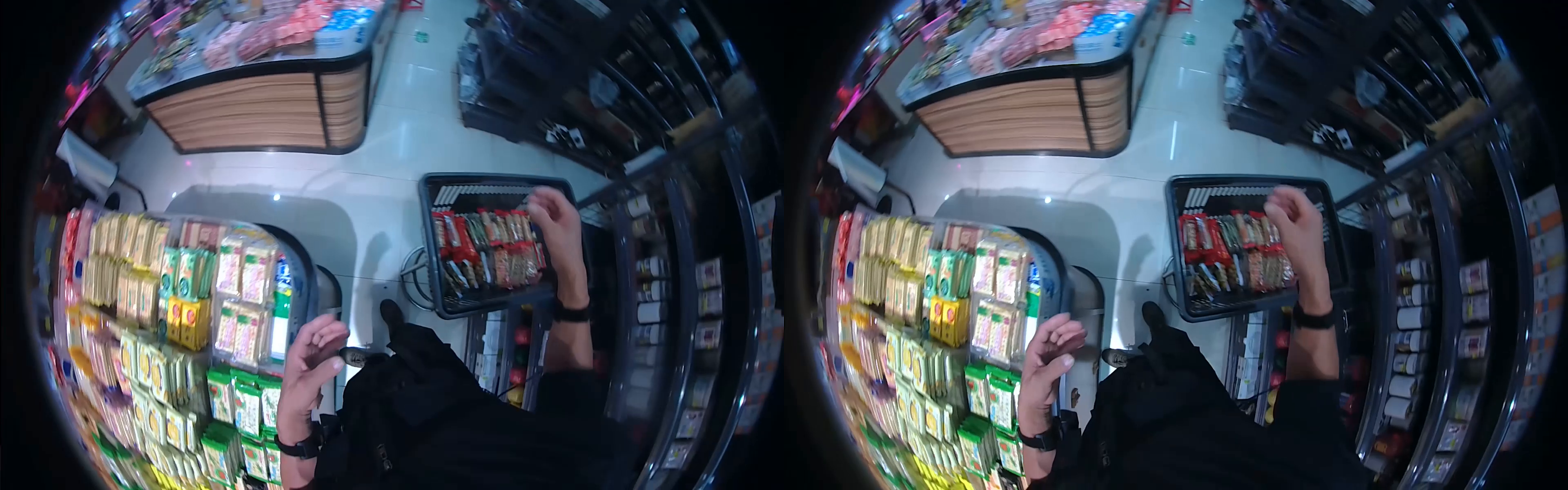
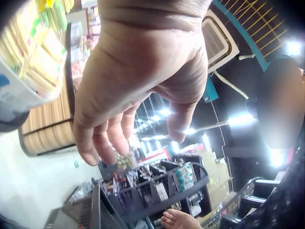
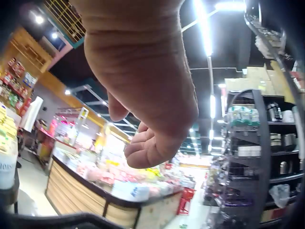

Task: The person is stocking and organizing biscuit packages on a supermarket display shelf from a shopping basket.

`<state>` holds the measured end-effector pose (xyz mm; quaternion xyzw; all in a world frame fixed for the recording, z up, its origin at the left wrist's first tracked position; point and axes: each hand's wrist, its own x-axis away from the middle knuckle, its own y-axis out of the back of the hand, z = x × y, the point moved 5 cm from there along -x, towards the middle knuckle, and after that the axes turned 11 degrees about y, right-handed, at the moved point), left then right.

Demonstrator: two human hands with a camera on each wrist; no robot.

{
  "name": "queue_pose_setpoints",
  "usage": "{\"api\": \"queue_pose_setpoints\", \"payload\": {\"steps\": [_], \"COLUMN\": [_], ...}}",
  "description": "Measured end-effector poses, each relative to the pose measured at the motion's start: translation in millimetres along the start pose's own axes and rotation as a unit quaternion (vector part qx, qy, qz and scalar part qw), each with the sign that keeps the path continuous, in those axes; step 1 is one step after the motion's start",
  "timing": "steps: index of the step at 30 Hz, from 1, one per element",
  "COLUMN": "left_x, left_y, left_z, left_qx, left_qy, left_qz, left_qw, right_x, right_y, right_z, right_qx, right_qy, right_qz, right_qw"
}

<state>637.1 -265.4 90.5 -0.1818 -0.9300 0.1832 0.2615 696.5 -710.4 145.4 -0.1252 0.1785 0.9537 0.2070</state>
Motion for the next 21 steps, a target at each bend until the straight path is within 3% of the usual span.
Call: {"api": "queue_pose_setpoints", "payload": {"steps": [2, 6, 8, 10, 13, 15, 17, 20, 21], "left_x": [-31, -100, -139, -178, -217, -237, -248, -263, -262], "left_y": [-21, -59, -63, -64, -71, -77, -84, -96, -108], "left_z": [4, 26, 46, 60, 80, 83, 87, 91, 86], "left_qx": [-0.032, -0.08, -0.103, -0.129, -0.102, -0.107, -0.122, -0.136, -0.135], "left_qy": [0.06, 0.12, 0.161, 0.191, 0.231, 0.241, 0.266, 0.28, 0.279], "left_qz": [0.02, 0.074, 0.041, -0.001, -0.024, -0.027, -0.004, 0.021, 0.045], "left_qw": [0.997, 0.987, 0.981, 0.973, 0.967, 0.964, 0.956, 0.95, 0.95], "right_x": [42, 116, 150, 187, 254, 291, 321, 334, 351], "right_y": [40, 95, 102, 100, 77, 59, 35, -6, -19], "right_z": [-19, -45, -62, -92, -164, -227, -285, -382, -338], "right_qx": [-0.012, -0.031, -0.043, -0.084, -0.153, -0.243, -0.314, -0.479, -0.482], "right_qy": [-0.061, -0.049, -0.076, -0.074, -0.266, -0.393, -0.523, -0.423, -0.422], "right_qz": [-0.065, -0.231, -0.31, -0.302, -0.32, -0.314, -0.31, -0.272, -0.273], "right_qw": [0.996, 0.971, 0.947, 0.947, 0.897, 0.829, 0.729, 0.72, 0.718]}}
